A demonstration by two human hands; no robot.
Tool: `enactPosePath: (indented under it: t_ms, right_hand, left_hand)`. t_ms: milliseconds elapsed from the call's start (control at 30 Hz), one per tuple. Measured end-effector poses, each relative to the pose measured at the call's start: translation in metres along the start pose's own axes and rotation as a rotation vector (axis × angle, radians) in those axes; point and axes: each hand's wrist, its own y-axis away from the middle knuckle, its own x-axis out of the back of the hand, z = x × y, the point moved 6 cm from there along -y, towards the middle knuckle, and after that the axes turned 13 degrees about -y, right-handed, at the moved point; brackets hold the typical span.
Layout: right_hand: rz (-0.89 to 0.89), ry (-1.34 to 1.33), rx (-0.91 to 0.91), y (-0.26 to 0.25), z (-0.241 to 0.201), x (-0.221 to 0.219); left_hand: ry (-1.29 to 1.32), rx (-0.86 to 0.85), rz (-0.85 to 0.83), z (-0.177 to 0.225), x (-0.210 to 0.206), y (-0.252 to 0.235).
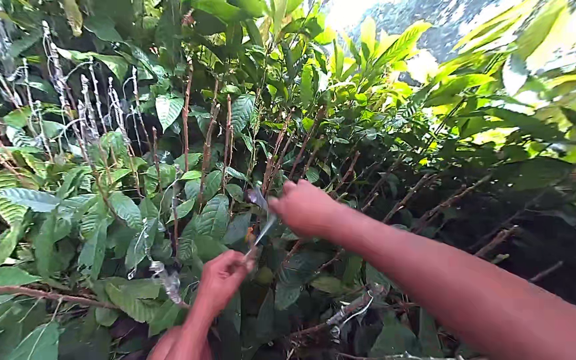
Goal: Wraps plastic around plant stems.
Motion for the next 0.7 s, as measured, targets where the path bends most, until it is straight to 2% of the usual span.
enactPosePath:
  t_ms: [33,100,167,200,267,300,367,433,467,533,600,667,700]
  right_hand:
    - [-0.054,0.059,-0.044,0.006,0.001,-0.016]
    - [-0.13,-0.01,0.001,0.026,-0.039,-0.042]
    - [-0.199,-0.2,0.163,0.041,-0.093,-0.045]
    - [-0.23,-0.304,0.236,0.039,-0.107,-0.038]
    - [-0.213,-0.497,0.273,0.017,-0.087,-0.007]
    - [-0.183,-0.467,0.227,0.004,-0.059,0.002]
    - [-0.146,-0.124,0.045,-0.004,-0.014,-0.006]
    - [-0.254,0.021,-0.03,0.009,-0.006,-0.039]
    - [-0.289,0.015,-0.028,0.016,-0.007,-0.051]
    - [-0.249,-0.071,-0.018,0.031,-0.02,-0.058]
    - [-0.227,-0.199,0.079,0.049,-0.066,-0.057]
    - [-0.245,-0.326,0.234,0.055,-0.107,-0.047]
    - [-0.25,-0.401,0.271,0.046,-0.109,-0.031]
  left_hand:
    - [0.138,0.109,0.075,-0.005,0.015,-0.004]
    - [0.325,0.276,0.184,-0.007,0.023,-0.011]
    - [0.251,0.278,0.144,0.001,0.007,-0.016]
    - [0.118,0.186,0.089,0.006,-0.005,-0.014]
    - [-0.138,-0.048,0.013,0.012,-0.024,0.0]
    - [-0.153,-0.094,-0.051,0.015,-0.029,0.005]
    - [-0.03,-0.05,-0.021,0.009,-0.014,0.004]
    - [0.129,0.092,0.101,-0.002,0.013,-0.002]
    - [0.191,0.158,0.156,-0.005,0.022,-0.004]
    - [0.308,0.26,0.23,-0.006,0.024,-0.009]
    - [0.365,0.306,0.239,-0.001,0.012,-0.014]
    - [0.273,0.226,0.122,0.012,-0.008,-0.01]
    - [0.208,0.125,0.045,0.024,-0.015,-0.005]
